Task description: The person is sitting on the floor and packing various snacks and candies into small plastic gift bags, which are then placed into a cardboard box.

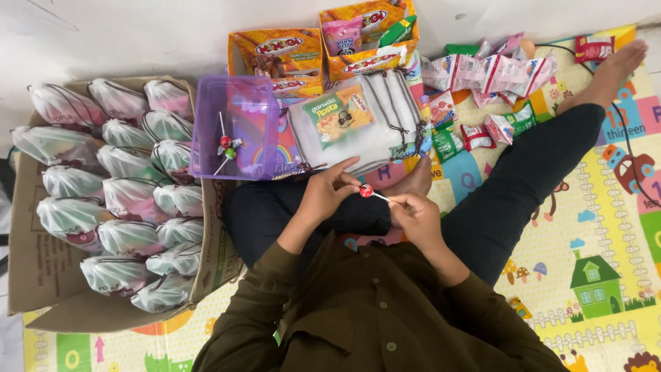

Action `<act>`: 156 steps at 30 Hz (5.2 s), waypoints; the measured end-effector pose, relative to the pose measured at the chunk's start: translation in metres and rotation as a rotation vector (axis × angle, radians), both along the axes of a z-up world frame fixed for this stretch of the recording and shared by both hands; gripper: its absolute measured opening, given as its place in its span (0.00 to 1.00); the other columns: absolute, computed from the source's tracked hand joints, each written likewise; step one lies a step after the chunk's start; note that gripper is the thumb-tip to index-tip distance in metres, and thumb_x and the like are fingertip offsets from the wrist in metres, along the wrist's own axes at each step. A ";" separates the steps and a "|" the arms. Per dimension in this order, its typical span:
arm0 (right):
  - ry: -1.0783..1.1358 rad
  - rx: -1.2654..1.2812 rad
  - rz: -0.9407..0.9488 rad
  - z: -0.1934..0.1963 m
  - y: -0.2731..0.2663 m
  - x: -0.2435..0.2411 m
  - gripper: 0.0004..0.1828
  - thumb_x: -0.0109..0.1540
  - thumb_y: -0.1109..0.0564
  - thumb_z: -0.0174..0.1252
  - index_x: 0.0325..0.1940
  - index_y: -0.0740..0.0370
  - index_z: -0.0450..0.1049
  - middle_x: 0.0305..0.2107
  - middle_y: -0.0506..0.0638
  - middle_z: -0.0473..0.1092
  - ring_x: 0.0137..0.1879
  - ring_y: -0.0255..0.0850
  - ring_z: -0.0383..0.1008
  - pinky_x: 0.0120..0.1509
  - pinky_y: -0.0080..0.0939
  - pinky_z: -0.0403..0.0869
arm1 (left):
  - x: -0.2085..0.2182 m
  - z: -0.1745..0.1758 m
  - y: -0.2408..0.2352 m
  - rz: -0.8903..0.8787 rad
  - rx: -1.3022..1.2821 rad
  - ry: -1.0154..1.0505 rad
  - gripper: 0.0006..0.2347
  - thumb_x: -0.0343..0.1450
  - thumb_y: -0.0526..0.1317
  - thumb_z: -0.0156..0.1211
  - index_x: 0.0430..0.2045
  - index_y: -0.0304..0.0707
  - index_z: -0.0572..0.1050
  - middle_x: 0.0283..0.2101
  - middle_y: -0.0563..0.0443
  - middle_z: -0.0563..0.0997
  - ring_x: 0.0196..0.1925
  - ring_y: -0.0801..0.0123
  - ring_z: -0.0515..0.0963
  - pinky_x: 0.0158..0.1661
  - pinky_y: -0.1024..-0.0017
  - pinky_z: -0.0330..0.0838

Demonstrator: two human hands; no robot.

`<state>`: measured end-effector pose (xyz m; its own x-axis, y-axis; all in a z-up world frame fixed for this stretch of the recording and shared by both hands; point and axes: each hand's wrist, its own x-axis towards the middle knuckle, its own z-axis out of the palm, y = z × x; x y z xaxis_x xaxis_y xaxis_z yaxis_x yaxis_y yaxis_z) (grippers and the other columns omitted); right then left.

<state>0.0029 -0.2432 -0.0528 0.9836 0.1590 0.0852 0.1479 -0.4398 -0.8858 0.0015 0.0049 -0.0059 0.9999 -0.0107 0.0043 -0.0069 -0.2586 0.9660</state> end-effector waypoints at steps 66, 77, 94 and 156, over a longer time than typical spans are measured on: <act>-0.469 0.059 -0.082 -0.015 0.007 0.066 0.12 0.69 0.55 0.58 0.53 0.64 0.78 0.41 0.58 0.77 0.49 0.54 0.78 0.52 0.50 0.78 | 0.096 -0.040 0.053 -0.093 0.902 -0.276 0.19 0.78 0.54 0.45 0.63 0.59 0.72 0.68 0.62 0.71 0.71 0.52 0.67 0.63 0.42 0.64; -0.785 -0.351 0.467 -0.008 0.042 0.176 0.17 0.69 0.49 0.51 0.60 0.39 0.78 0.67 0.56 0.63 0.73 0.64 0.61 0.73 0.59 0.63 | 0.084 -0.039 0.071 0.025 0.459 -0.372 0.36 0.64 0.18 0.44 0.70 0.49 0.63 0.70 0.40 0.66 0.70 0.43 0.67 0.68 0.51 0.64; -0.090 0.287 0.598 0.041 0.052 0.174 0.23 0.59 0.60 0.61 0.59 0.54 0.79 0.70 0.59 0.61 0.72 0.54 0.64 0.75 0.54 0.63 | 0.076 -0.046 0.067 0.020 0.392 -0.406 0.32 0.63 0.29 0.61 0.66 0.51 0.69 0.65 0.41 0.73 0.67 0.40 0.69 0.65 0.48 0.65; 0.369 1.111 0.027 0.059 0.022 0.172 0.11 0.69 0.50 0.59 0.50 0.58 0.76 0.33 0.49 0.77 0.45 0.44 0.83 0.60 0.50 0.82 | 0.079 0.015 0.057 0.609 -1.223 -0.286 0.09 0.79 0.47 0.48 0.44 0.47 0.75 0.42 0.53 0.86 0.48 0.61 0.86 0.56 0.62 0.79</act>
<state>0.1751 -0.2214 0.0058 0.9752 0.1976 -0.0995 -0.2009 0.6023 -0.7726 0.0806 0.0623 0.0090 0.8086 0.5793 -0.1025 -0.4328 0.7038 0.5633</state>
